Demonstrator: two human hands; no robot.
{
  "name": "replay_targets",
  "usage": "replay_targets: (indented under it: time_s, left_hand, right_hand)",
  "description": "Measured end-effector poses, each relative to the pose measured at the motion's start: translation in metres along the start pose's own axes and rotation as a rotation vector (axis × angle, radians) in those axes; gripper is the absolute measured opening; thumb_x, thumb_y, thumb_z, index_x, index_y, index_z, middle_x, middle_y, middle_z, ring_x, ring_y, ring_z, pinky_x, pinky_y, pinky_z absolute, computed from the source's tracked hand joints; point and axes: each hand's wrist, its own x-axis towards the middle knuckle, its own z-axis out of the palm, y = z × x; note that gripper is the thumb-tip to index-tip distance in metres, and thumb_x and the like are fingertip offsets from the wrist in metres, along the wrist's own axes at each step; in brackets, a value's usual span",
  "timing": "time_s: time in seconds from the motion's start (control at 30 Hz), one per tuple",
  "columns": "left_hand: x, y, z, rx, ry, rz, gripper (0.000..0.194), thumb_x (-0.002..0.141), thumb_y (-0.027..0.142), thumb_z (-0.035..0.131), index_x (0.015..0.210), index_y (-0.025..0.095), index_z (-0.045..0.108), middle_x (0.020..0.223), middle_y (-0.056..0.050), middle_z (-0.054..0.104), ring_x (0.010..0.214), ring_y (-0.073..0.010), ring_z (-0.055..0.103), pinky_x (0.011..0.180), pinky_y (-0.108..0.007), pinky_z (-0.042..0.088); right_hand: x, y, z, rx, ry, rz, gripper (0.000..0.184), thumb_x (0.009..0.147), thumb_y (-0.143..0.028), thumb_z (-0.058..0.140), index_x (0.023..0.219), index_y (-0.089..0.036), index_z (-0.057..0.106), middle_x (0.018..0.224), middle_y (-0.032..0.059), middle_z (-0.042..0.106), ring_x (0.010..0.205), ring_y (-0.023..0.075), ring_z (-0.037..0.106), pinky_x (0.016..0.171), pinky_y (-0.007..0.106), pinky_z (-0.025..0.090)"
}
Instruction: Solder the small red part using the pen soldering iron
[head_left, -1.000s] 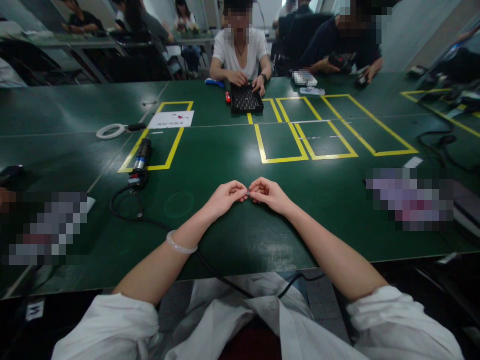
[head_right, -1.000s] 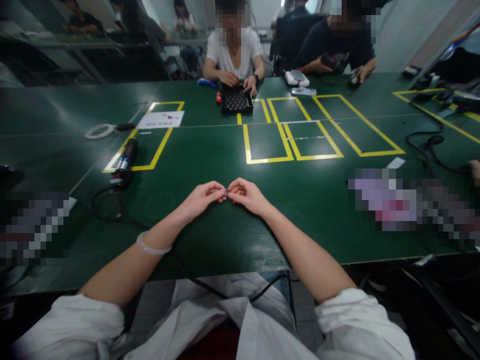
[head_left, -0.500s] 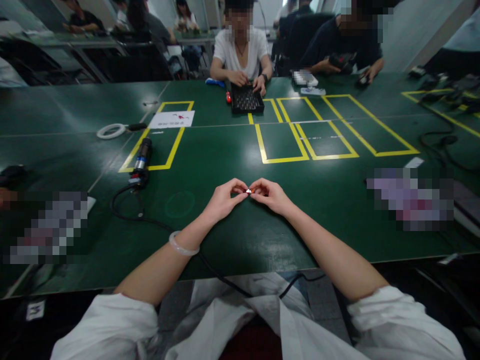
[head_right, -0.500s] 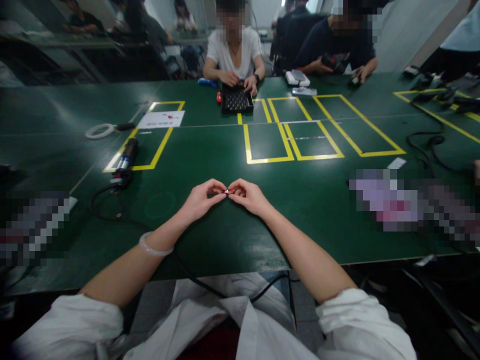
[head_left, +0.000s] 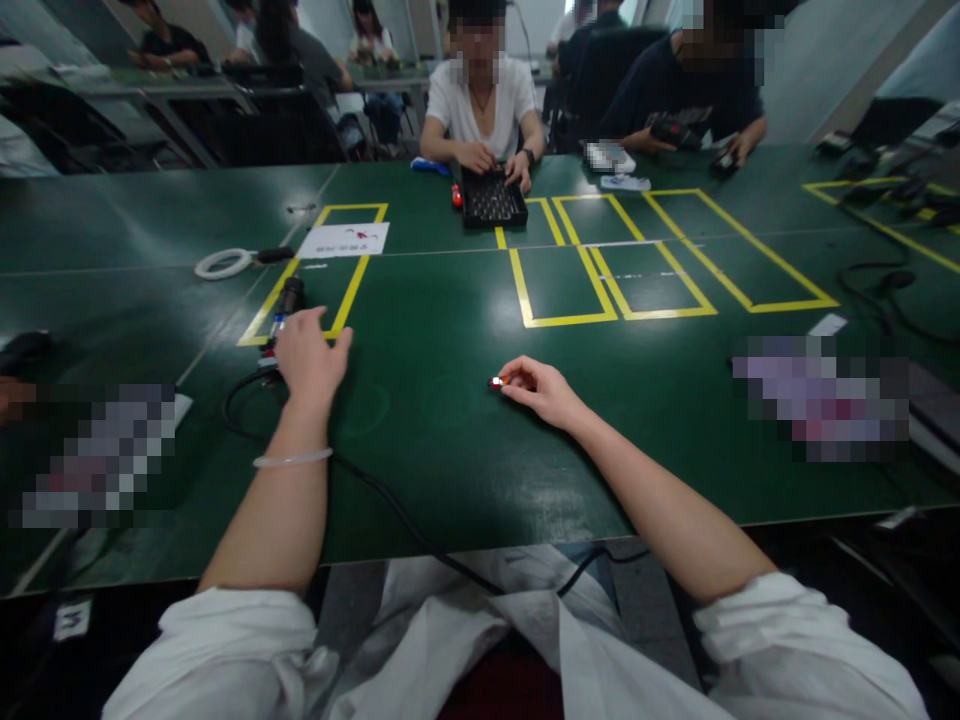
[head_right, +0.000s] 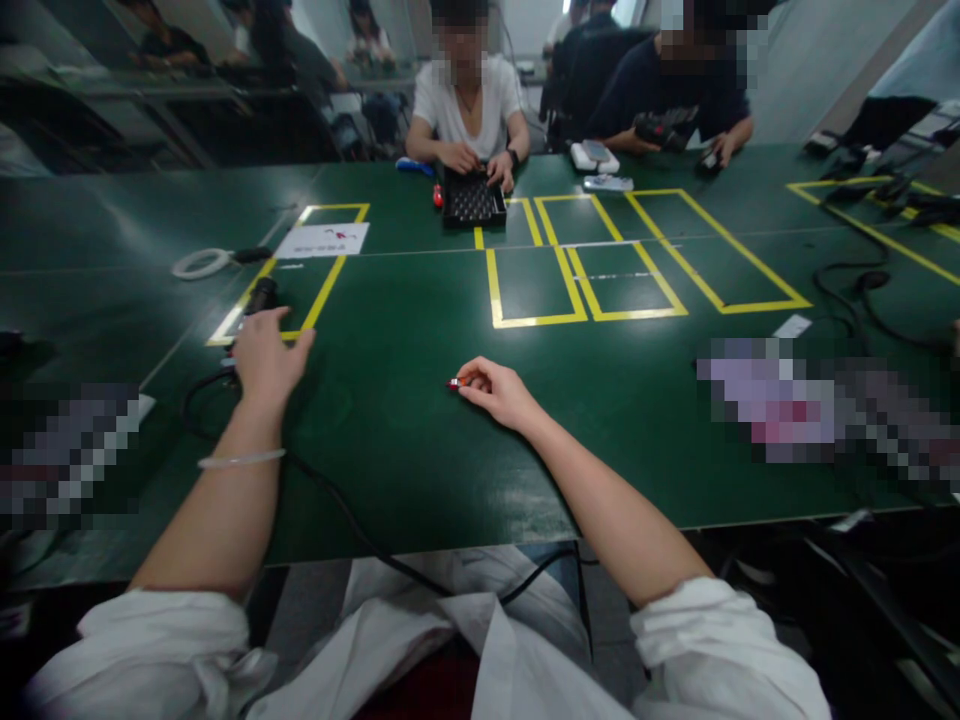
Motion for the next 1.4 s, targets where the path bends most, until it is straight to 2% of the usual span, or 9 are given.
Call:
replay_targets:
  time_s: [0.07,0.17,0.27,0.4,0.53,0.7,0.8,1.13,1.4]
  left_hand:
    - [0.008,-0.034,-0.007,0.133,-0.013,-0.217,0.07,0.085,0.048,0.061,0.141,0.008,0.046,0.139,-0.024,0.048,0.124,-0.0411,0.047,0.101,-0.054,0.038]
    - [0.013,-0.067,-0.015,0.203,-0.189,-0.391,0.08,0.08,0.06,0.063,0.14,0.01,0.046,0.135,-0.025,0.049,0.113,-0.0417,0.052,0.088,-0.056,0.045]
    - [0.015,-0.08,-0.017,0.215,-0.301,-0.393,0.068,0.079,0.057,0.065,0.132,0.015,0.055,0.123,-0.018,0.058,0.102,-0.036,0.058,0.082,-0.05,0.048]
    - [0.018,-0.087,-0.014,0.181,-0.279,-0.336,0.062,0.074,0.048,0.073,0.124,0.014,0.06,0.105,-0.012,0.064,0.092,-0.0287,0.059,0.081,-0.042,0.049]
    - [0.019,-0.085,-0.012,0.107,-0.248,-0.301,0.061,0.07,0.042,0.078,0.12,0.012,0.062,0.095,-0.01,0.064,0.089,-0.0264,0.058,0.083,-0.041,0.048]
    - [0.015,-0.066,-0.009,0.086,-0.26,-0.305,0.067,0.072,0.043,0.076,0.125,0.007,0.06,0.107,-0.016,0.064,0.094,-0.0289,0.059,0.087,-0.044,0.047]
    - [0.011,-0.049,-0.005,0.092,-0.279,-0.258,0.067,0.074,0.044,0.074,0.128,0.008,0.059,0.115,-0.019,0.063,0.099,-0.032,0.06,0.088,-0.045,0.047]
    - [-0.014,0.024,0.018,0.039,-0.296,0.069,0.065,0.075,0.047,0.069,0.13,0.014,0.058,0.122,-0.02,0.058,0.112,-0.0372,0.056,0.094,-0.047,0.047]
    - [-0.056,0.095,0.018,0.018,-0.353,0.302,0.067,0.083,0.043,0.064,0.141,0.015,0.047,0.132,-0.015,0.053,0.118,-0.0314,0.053,0.098,-0.041,0.048]
  right_hand:
    - [0.0,-0.001,0.0,-0.021,0.001,-0.006,0.021,0.082,-0.028,0.066,0.099,-0.017,0.063,0.076,-0.0015,0.059,0.065,0.0109,0.052,0.064,0.025,0.042]
    - [0.0,0.0,0.0,-0.044,0.008,-0.009,0.02,0.082,-0.027,0.066,0.099,-0.016,0.063,0.077,-0.0012,0.059,0.066,0.0109,0.052,0.065,0.025,0.043]
    - [0.0,0.001,0.001,-0.027,0.004,0.001,0.02,0.082,-0.028,0.066,0.098,-0.017,0.062,0.076,-0.0014,0.059,0.065,0.0112,0.053,0.065,0.025,0.043]
    - [0.001,0.003,0.001,-0.007,-0.001,0.008,0.021,0.081,-0.03,0.066,0.098,-0.017,0.061,0.075,-0.0017,0.059,0.064,0.0113,0.053,0.063,0.025,0.043]
    - [0.001,0.003,0.0,-0.003,-0.001,0.015,0.021,0.081,-0.03,0.066,0.098,-0.017,0.061,0.074,-0.0019,0.059,0.064,0.0112,0.053,0.063,0.025,0.043]
    - [0.001,0.003,0.0,0.003,0.0,0.024,0.022,0.081,-0.03,0.067,0.098,-0.017,0.061,0.074,-0.0021,0.057,0.063,0.011,0.052,0.063,0.025,0.041]
    - [0.001,0.004,0.0,0.007,0.0,0.025,0.022,0.081,-0.03,0.067,0.098,-0.017,0.062,0.074,-0.0023,0.057,0.063,0.0108,0.051,0.062,0.025,0.04]
    - [0.002,0.004,0.0,0.025,0.011,0.031,0.023,0.08,-0.03,0.067,0.098,-0.017,0.061,0.073,-0.0022,0.058,0.061,0.0108,0.051,0.06,0.025,0.041]
    - [0.002,0.005,0.001,0.033,0.048,-0.016,0.022,0.08,-0.028,0.067,0.099,-0.019,0.06,0.079,-0.0006,0.061,0.062,0.0108,0.052,0.06,0.025,0.043]
